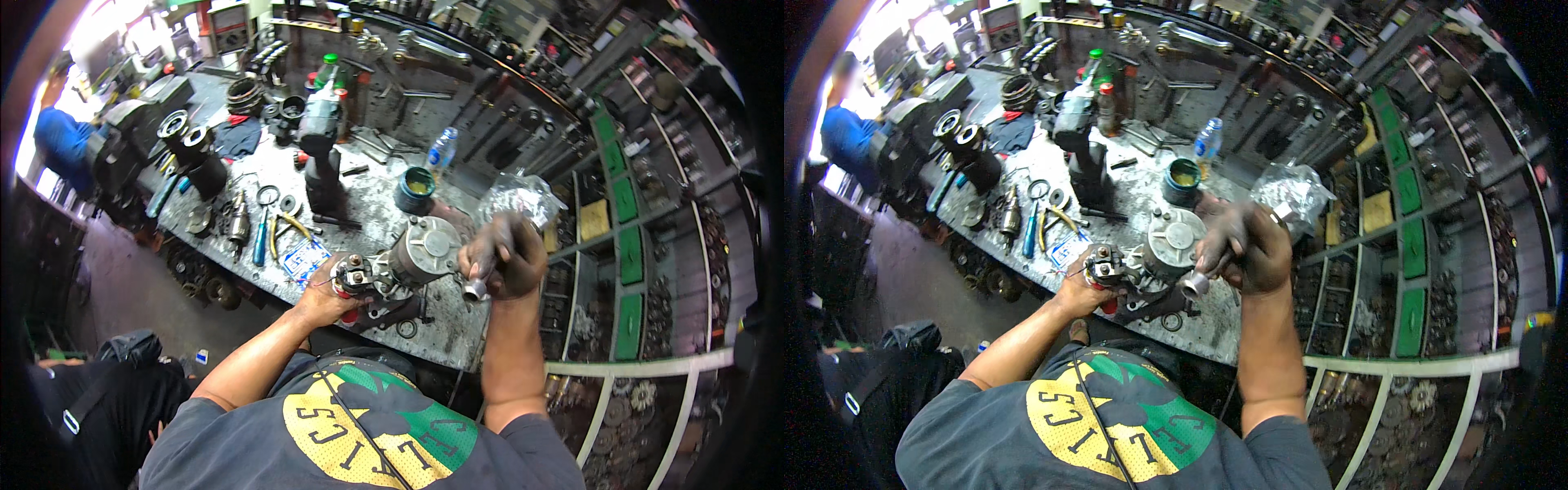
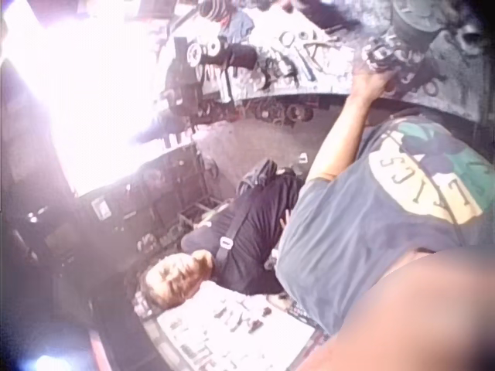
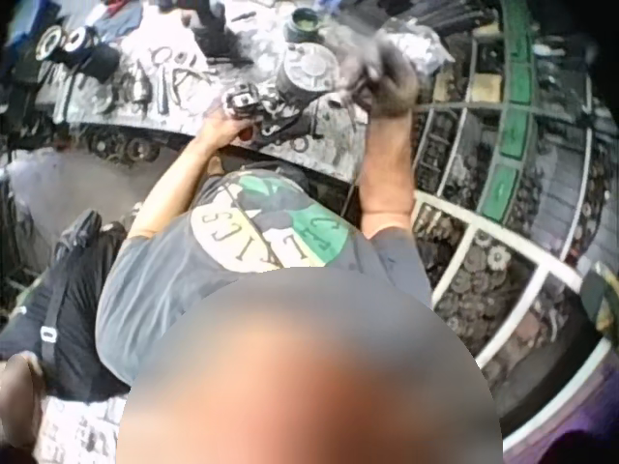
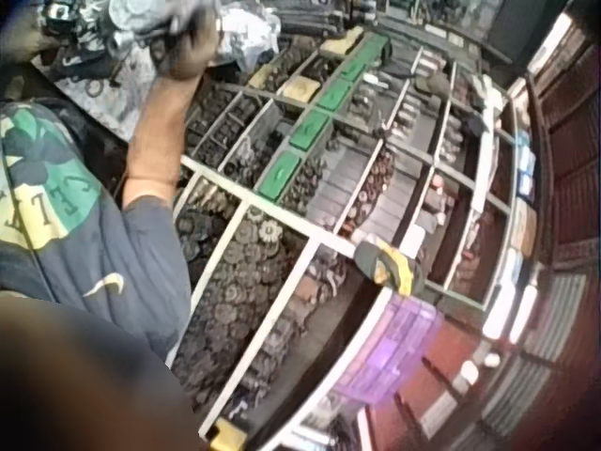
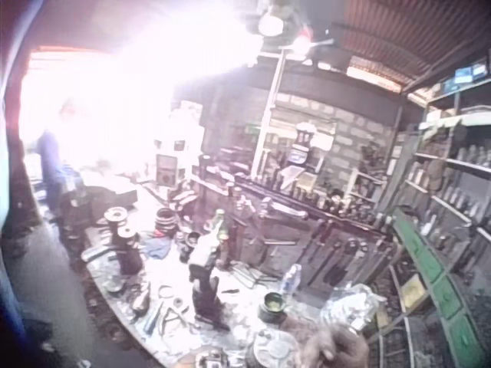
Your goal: The person disassembles a cylindrical motor component on a workbench using a power drill and a wrench. They remove bolts and internal parts, then move to a testing station to connect the motor to a power source and observe its operation while another person watches.
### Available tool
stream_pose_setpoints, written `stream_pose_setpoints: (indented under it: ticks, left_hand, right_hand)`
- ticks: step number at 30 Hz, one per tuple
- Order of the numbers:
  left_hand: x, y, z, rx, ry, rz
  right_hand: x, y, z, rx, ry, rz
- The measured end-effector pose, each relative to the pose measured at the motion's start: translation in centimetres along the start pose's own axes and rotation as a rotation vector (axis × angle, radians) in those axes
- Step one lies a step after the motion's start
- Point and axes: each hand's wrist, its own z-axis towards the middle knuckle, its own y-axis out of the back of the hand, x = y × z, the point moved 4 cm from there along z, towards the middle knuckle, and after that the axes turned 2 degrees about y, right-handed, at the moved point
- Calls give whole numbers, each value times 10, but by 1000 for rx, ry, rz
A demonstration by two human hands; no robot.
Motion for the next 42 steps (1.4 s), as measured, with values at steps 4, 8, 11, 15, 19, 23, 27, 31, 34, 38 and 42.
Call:
stream_pose_setpoints:
  ticks: [4,8,11,15,19,23,27,31,34,38,42]
  left_hand:
    - [-3,-2,3,-26,-163,173]
    - [1,-1,3,-10,-140,32]
    - [6,0,4,37,-63,-46]
    - [9,1,6,34,-78,-169]
    - [14,-3,8,22,-104,-153]
    - [16,-5,8,36,-121,-115]
    - [14,-1,8,12,-106,-89]
    - [8,5,5,47,-74,-114]
    - [6,7,3,71,10,-243]
    - [5,6,1,84,105,-286]
    - [9,3,-1,175,224,-328]
  right_hand:
    - [1,-5,11,-367,-350,77]
    - [18,-41,9,-794,-303,-973]
    - [36,-52,33,-520,-861,-1505]
    - [46,-56,62,125,-1103,-1785]
    - [38,-76,69,938,-891,-2022]
    - [30,-97,46,212,-533,-2274]
    - [14,-93,7,-51,24,-2256]
    - [27,-61,18,296,302,-1695]
    - [28,-61,21,289,421,-1479]
    - [-15,-65,-16,-265,483,-1432]
    - [-18,-15,-12,-53,588,-571]
